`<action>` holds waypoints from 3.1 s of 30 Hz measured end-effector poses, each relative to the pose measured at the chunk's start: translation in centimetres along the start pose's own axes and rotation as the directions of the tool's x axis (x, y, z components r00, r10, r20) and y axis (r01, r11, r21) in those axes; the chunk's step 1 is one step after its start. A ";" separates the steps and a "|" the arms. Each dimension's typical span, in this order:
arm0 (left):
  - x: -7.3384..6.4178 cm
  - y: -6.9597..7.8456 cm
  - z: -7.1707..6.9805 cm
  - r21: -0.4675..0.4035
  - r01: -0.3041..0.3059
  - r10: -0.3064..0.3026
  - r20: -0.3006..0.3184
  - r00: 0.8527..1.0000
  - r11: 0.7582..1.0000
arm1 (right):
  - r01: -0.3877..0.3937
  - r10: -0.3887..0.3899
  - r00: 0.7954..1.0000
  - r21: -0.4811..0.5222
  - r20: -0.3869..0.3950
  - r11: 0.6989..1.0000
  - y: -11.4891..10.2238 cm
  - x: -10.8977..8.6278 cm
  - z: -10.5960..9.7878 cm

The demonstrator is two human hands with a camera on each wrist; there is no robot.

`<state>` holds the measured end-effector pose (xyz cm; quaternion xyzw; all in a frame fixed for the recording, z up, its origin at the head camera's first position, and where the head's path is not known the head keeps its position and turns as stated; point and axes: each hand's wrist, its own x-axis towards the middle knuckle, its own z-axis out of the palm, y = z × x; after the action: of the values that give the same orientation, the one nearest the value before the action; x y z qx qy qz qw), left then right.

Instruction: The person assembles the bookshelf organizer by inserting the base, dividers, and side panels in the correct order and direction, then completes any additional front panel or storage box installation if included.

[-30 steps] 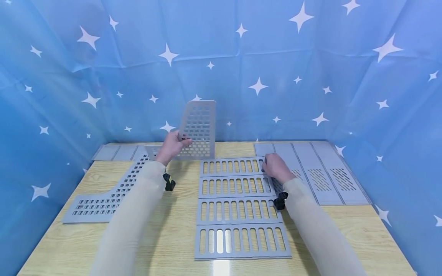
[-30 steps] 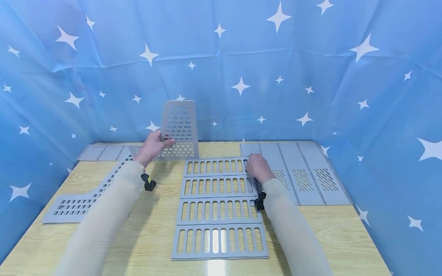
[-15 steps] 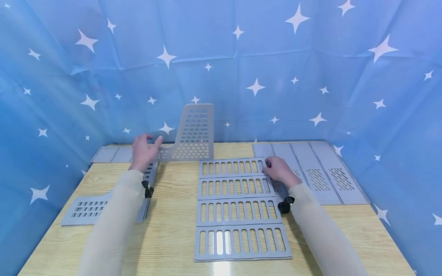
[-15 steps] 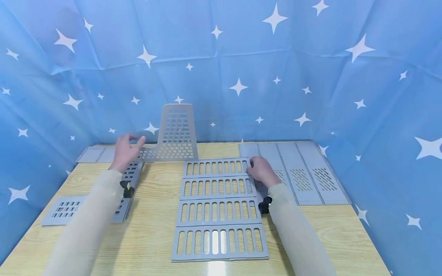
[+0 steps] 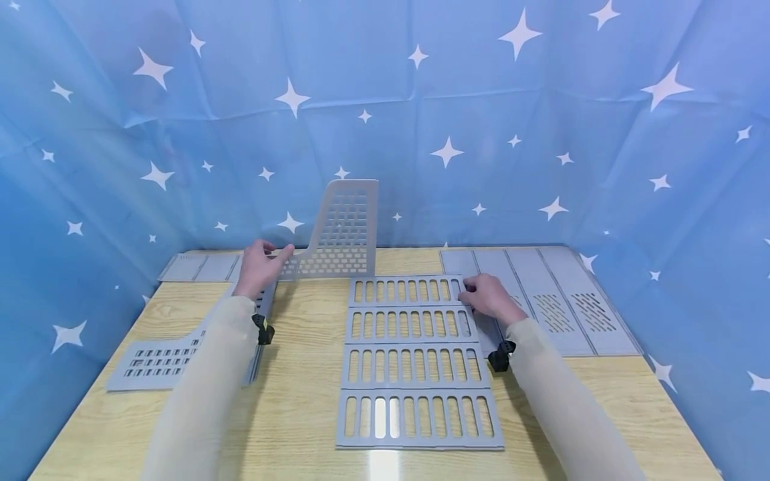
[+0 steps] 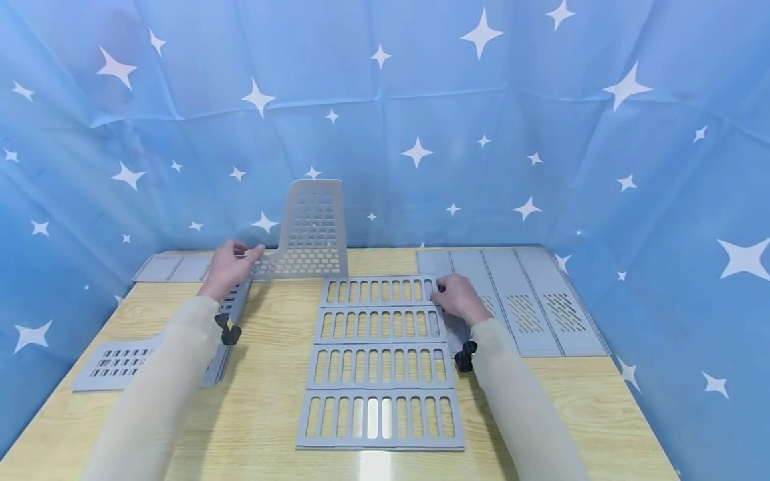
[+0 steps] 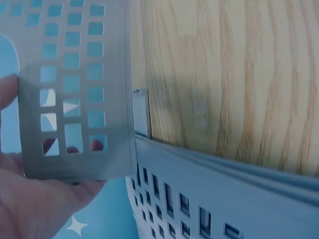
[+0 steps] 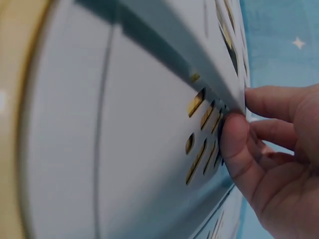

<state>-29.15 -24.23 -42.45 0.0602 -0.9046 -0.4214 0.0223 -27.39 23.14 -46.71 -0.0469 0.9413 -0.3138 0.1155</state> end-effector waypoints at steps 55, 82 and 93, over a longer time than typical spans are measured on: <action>-2.5 7.0 9.4 -0.017 0.143 -0.139 0.171 0.976 0.990 | 0.005 -0.007 0.998 -0.035 -0.056 0.999 -0.1 -0.3 1.6; -4.6 1.7 2.4 0.211 -0.163 0.108 0.248 0.963 0.964 | 0.031 -0.022 0.994 -0.079 0.111 0.996 -2.0 -5.1 -0.3; -6.8 -4.8 -4.9 0.498 0.054 -0.224 0.287 0.931 0.865 | -0.028 0.034 0.997 -0.104 0.063 0.994 -2.7 -7.8 1.5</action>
<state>-21.51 -30.14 -42.87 0.0572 -0.9642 -0.1874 -0.1786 -19.42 21.41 -44.79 -0.0483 0.9526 -0.2612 0.1481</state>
